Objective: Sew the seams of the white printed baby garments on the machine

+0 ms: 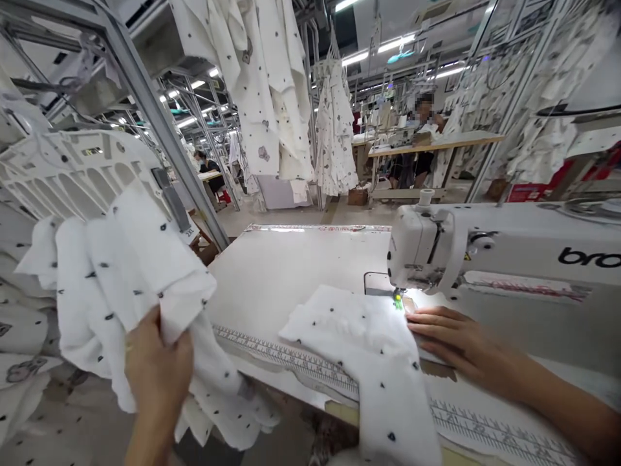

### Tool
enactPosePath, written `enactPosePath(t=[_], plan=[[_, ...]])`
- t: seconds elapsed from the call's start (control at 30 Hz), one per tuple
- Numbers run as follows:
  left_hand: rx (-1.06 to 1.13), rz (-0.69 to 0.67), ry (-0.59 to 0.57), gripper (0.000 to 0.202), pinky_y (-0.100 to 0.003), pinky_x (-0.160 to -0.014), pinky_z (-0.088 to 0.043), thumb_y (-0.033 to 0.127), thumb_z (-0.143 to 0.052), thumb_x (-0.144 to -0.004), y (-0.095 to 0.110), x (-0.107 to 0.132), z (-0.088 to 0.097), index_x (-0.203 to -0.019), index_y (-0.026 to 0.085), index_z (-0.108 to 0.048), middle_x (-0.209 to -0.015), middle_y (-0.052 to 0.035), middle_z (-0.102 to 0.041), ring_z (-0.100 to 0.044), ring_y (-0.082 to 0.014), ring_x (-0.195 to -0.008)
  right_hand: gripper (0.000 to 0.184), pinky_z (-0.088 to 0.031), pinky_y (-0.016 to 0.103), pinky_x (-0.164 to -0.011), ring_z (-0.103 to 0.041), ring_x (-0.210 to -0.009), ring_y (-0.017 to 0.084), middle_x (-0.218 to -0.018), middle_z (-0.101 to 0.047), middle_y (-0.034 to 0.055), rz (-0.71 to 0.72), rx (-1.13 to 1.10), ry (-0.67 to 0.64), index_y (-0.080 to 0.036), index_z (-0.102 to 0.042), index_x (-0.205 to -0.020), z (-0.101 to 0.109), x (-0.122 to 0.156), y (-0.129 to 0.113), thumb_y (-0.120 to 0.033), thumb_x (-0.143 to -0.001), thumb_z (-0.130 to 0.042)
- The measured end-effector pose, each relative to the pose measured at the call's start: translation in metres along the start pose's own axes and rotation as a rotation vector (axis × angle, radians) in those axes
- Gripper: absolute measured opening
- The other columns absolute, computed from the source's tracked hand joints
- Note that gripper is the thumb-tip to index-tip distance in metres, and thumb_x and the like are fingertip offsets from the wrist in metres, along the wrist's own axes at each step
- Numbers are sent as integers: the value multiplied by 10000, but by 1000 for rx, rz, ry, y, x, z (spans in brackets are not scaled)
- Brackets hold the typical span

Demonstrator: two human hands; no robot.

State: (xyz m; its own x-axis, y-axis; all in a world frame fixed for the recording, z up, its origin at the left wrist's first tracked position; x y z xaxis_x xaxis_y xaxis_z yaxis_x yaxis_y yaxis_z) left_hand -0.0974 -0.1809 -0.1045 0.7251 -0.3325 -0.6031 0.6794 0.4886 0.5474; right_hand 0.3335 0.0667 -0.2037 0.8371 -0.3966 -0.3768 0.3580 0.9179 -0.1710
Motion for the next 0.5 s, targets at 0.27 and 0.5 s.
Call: enactPosePath(t=[0.27, 0.5], plan=[[631, 579, -161, 393, -442, -966, -535, 534, -712, -715, -84, 24, 25, -1012, 281, -671, -958, 30, -754, -609, -301, -1163, 365, -520, 408, -1036, -525, -1280, 276, -1350, -590, 68, 4, -24, -8, -313, -581, -1325, 0, -1, -4, -266, -970, -508], [7, 289, -355, 392, -372, -609, -555, 631, -623, -730, -122, 36, 38, -802, 249, -676, -718, 8, -690, -662, -296, -781, 335, -526, 423, -1017, -536, -1265, 260, -1343, -594, 72, 13, -42, -16, -271, -598, -1302, 5, -3, -12, -287, -999, -455]])
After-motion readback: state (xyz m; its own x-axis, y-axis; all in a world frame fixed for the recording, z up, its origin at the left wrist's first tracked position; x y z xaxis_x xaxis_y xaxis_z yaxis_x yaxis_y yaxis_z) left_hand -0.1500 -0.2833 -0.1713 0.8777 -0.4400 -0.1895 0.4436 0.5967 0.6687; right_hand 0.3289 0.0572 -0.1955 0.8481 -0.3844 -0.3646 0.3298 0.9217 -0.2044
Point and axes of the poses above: each hand's wrist, its own x-axis away from the middle knuckle, its own z-axis out of the back of the hand, y = z × x, the point moved 6 cm from there along -x, towards the middle knuckle
